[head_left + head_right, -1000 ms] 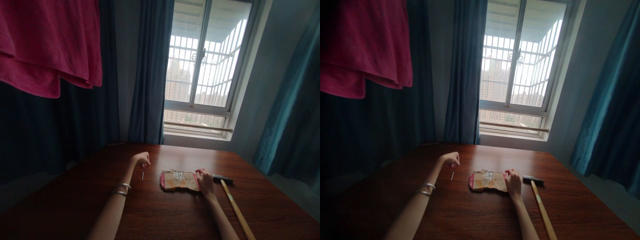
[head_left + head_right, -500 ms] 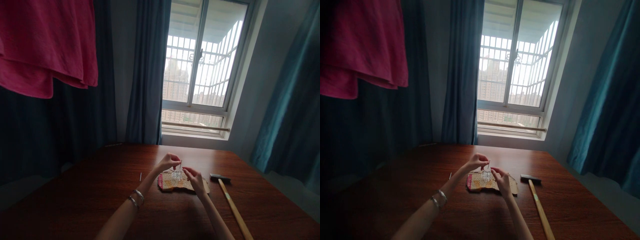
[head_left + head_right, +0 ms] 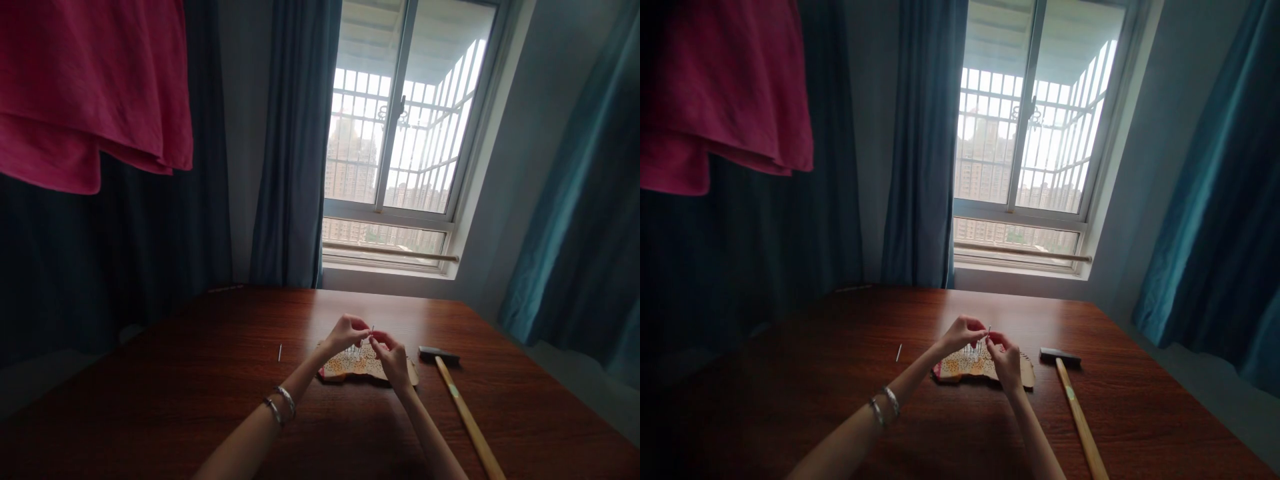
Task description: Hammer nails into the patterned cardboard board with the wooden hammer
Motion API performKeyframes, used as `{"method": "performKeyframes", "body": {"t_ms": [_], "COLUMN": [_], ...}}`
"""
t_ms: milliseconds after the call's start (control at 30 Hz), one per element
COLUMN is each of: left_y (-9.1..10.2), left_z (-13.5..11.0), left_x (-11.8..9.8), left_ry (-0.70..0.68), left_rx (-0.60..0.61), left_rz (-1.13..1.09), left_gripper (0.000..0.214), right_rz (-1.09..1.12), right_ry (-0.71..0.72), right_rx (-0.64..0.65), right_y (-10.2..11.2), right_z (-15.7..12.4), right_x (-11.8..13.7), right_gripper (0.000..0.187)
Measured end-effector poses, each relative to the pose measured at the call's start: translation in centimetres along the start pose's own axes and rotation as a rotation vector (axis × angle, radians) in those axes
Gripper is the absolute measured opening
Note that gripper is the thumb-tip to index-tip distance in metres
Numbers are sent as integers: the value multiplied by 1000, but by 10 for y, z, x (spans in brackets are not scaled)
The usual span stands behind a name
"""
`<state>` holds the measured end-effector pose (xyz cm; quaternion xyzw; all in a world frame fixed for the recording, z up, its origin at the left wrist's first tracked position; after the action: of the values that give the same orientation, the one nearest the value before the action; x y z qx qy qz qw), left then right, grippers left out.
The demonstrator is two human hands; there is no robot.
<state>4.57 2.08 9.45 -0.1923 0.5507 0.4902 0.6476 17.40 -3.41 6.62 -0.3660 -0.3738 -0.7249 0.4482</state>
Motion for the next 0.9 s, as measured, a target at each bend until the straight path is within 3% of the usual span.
{"method": "performKeyframes", "body": {"t_ms": [200,500,900], "left_y": [14,9,11], "left_z": [7,12,15], "left_x": [9,36,53], "left_ry": [-73,38,61], "left_rx": [-155,28,49], "left_rz": [247,266,285], "left_gripper": [25,34,42], "right_rz": [-87,-232,-331], "right_ry": [-9,27,58], "right_rx": [0,115,130], "right_y": [1,-15,-19], "right_z": [14,17,15], "right_x": [-25,-44,-54], "right_gripper": [36,25,25]}}
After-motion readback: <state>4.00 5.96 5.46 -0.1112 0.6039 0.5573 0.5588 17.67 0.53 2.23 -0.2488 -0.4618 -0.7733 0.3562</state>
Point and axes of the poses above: each hand's wrist, its own z-axis towards the middle knuckle, its own y-axis out of the back of the hand, x = y × z, the point moved 5 cm from there along z, towards the middle knuckle, and after that the axes turned 5 degrees about -z, right-handed, at the moved point
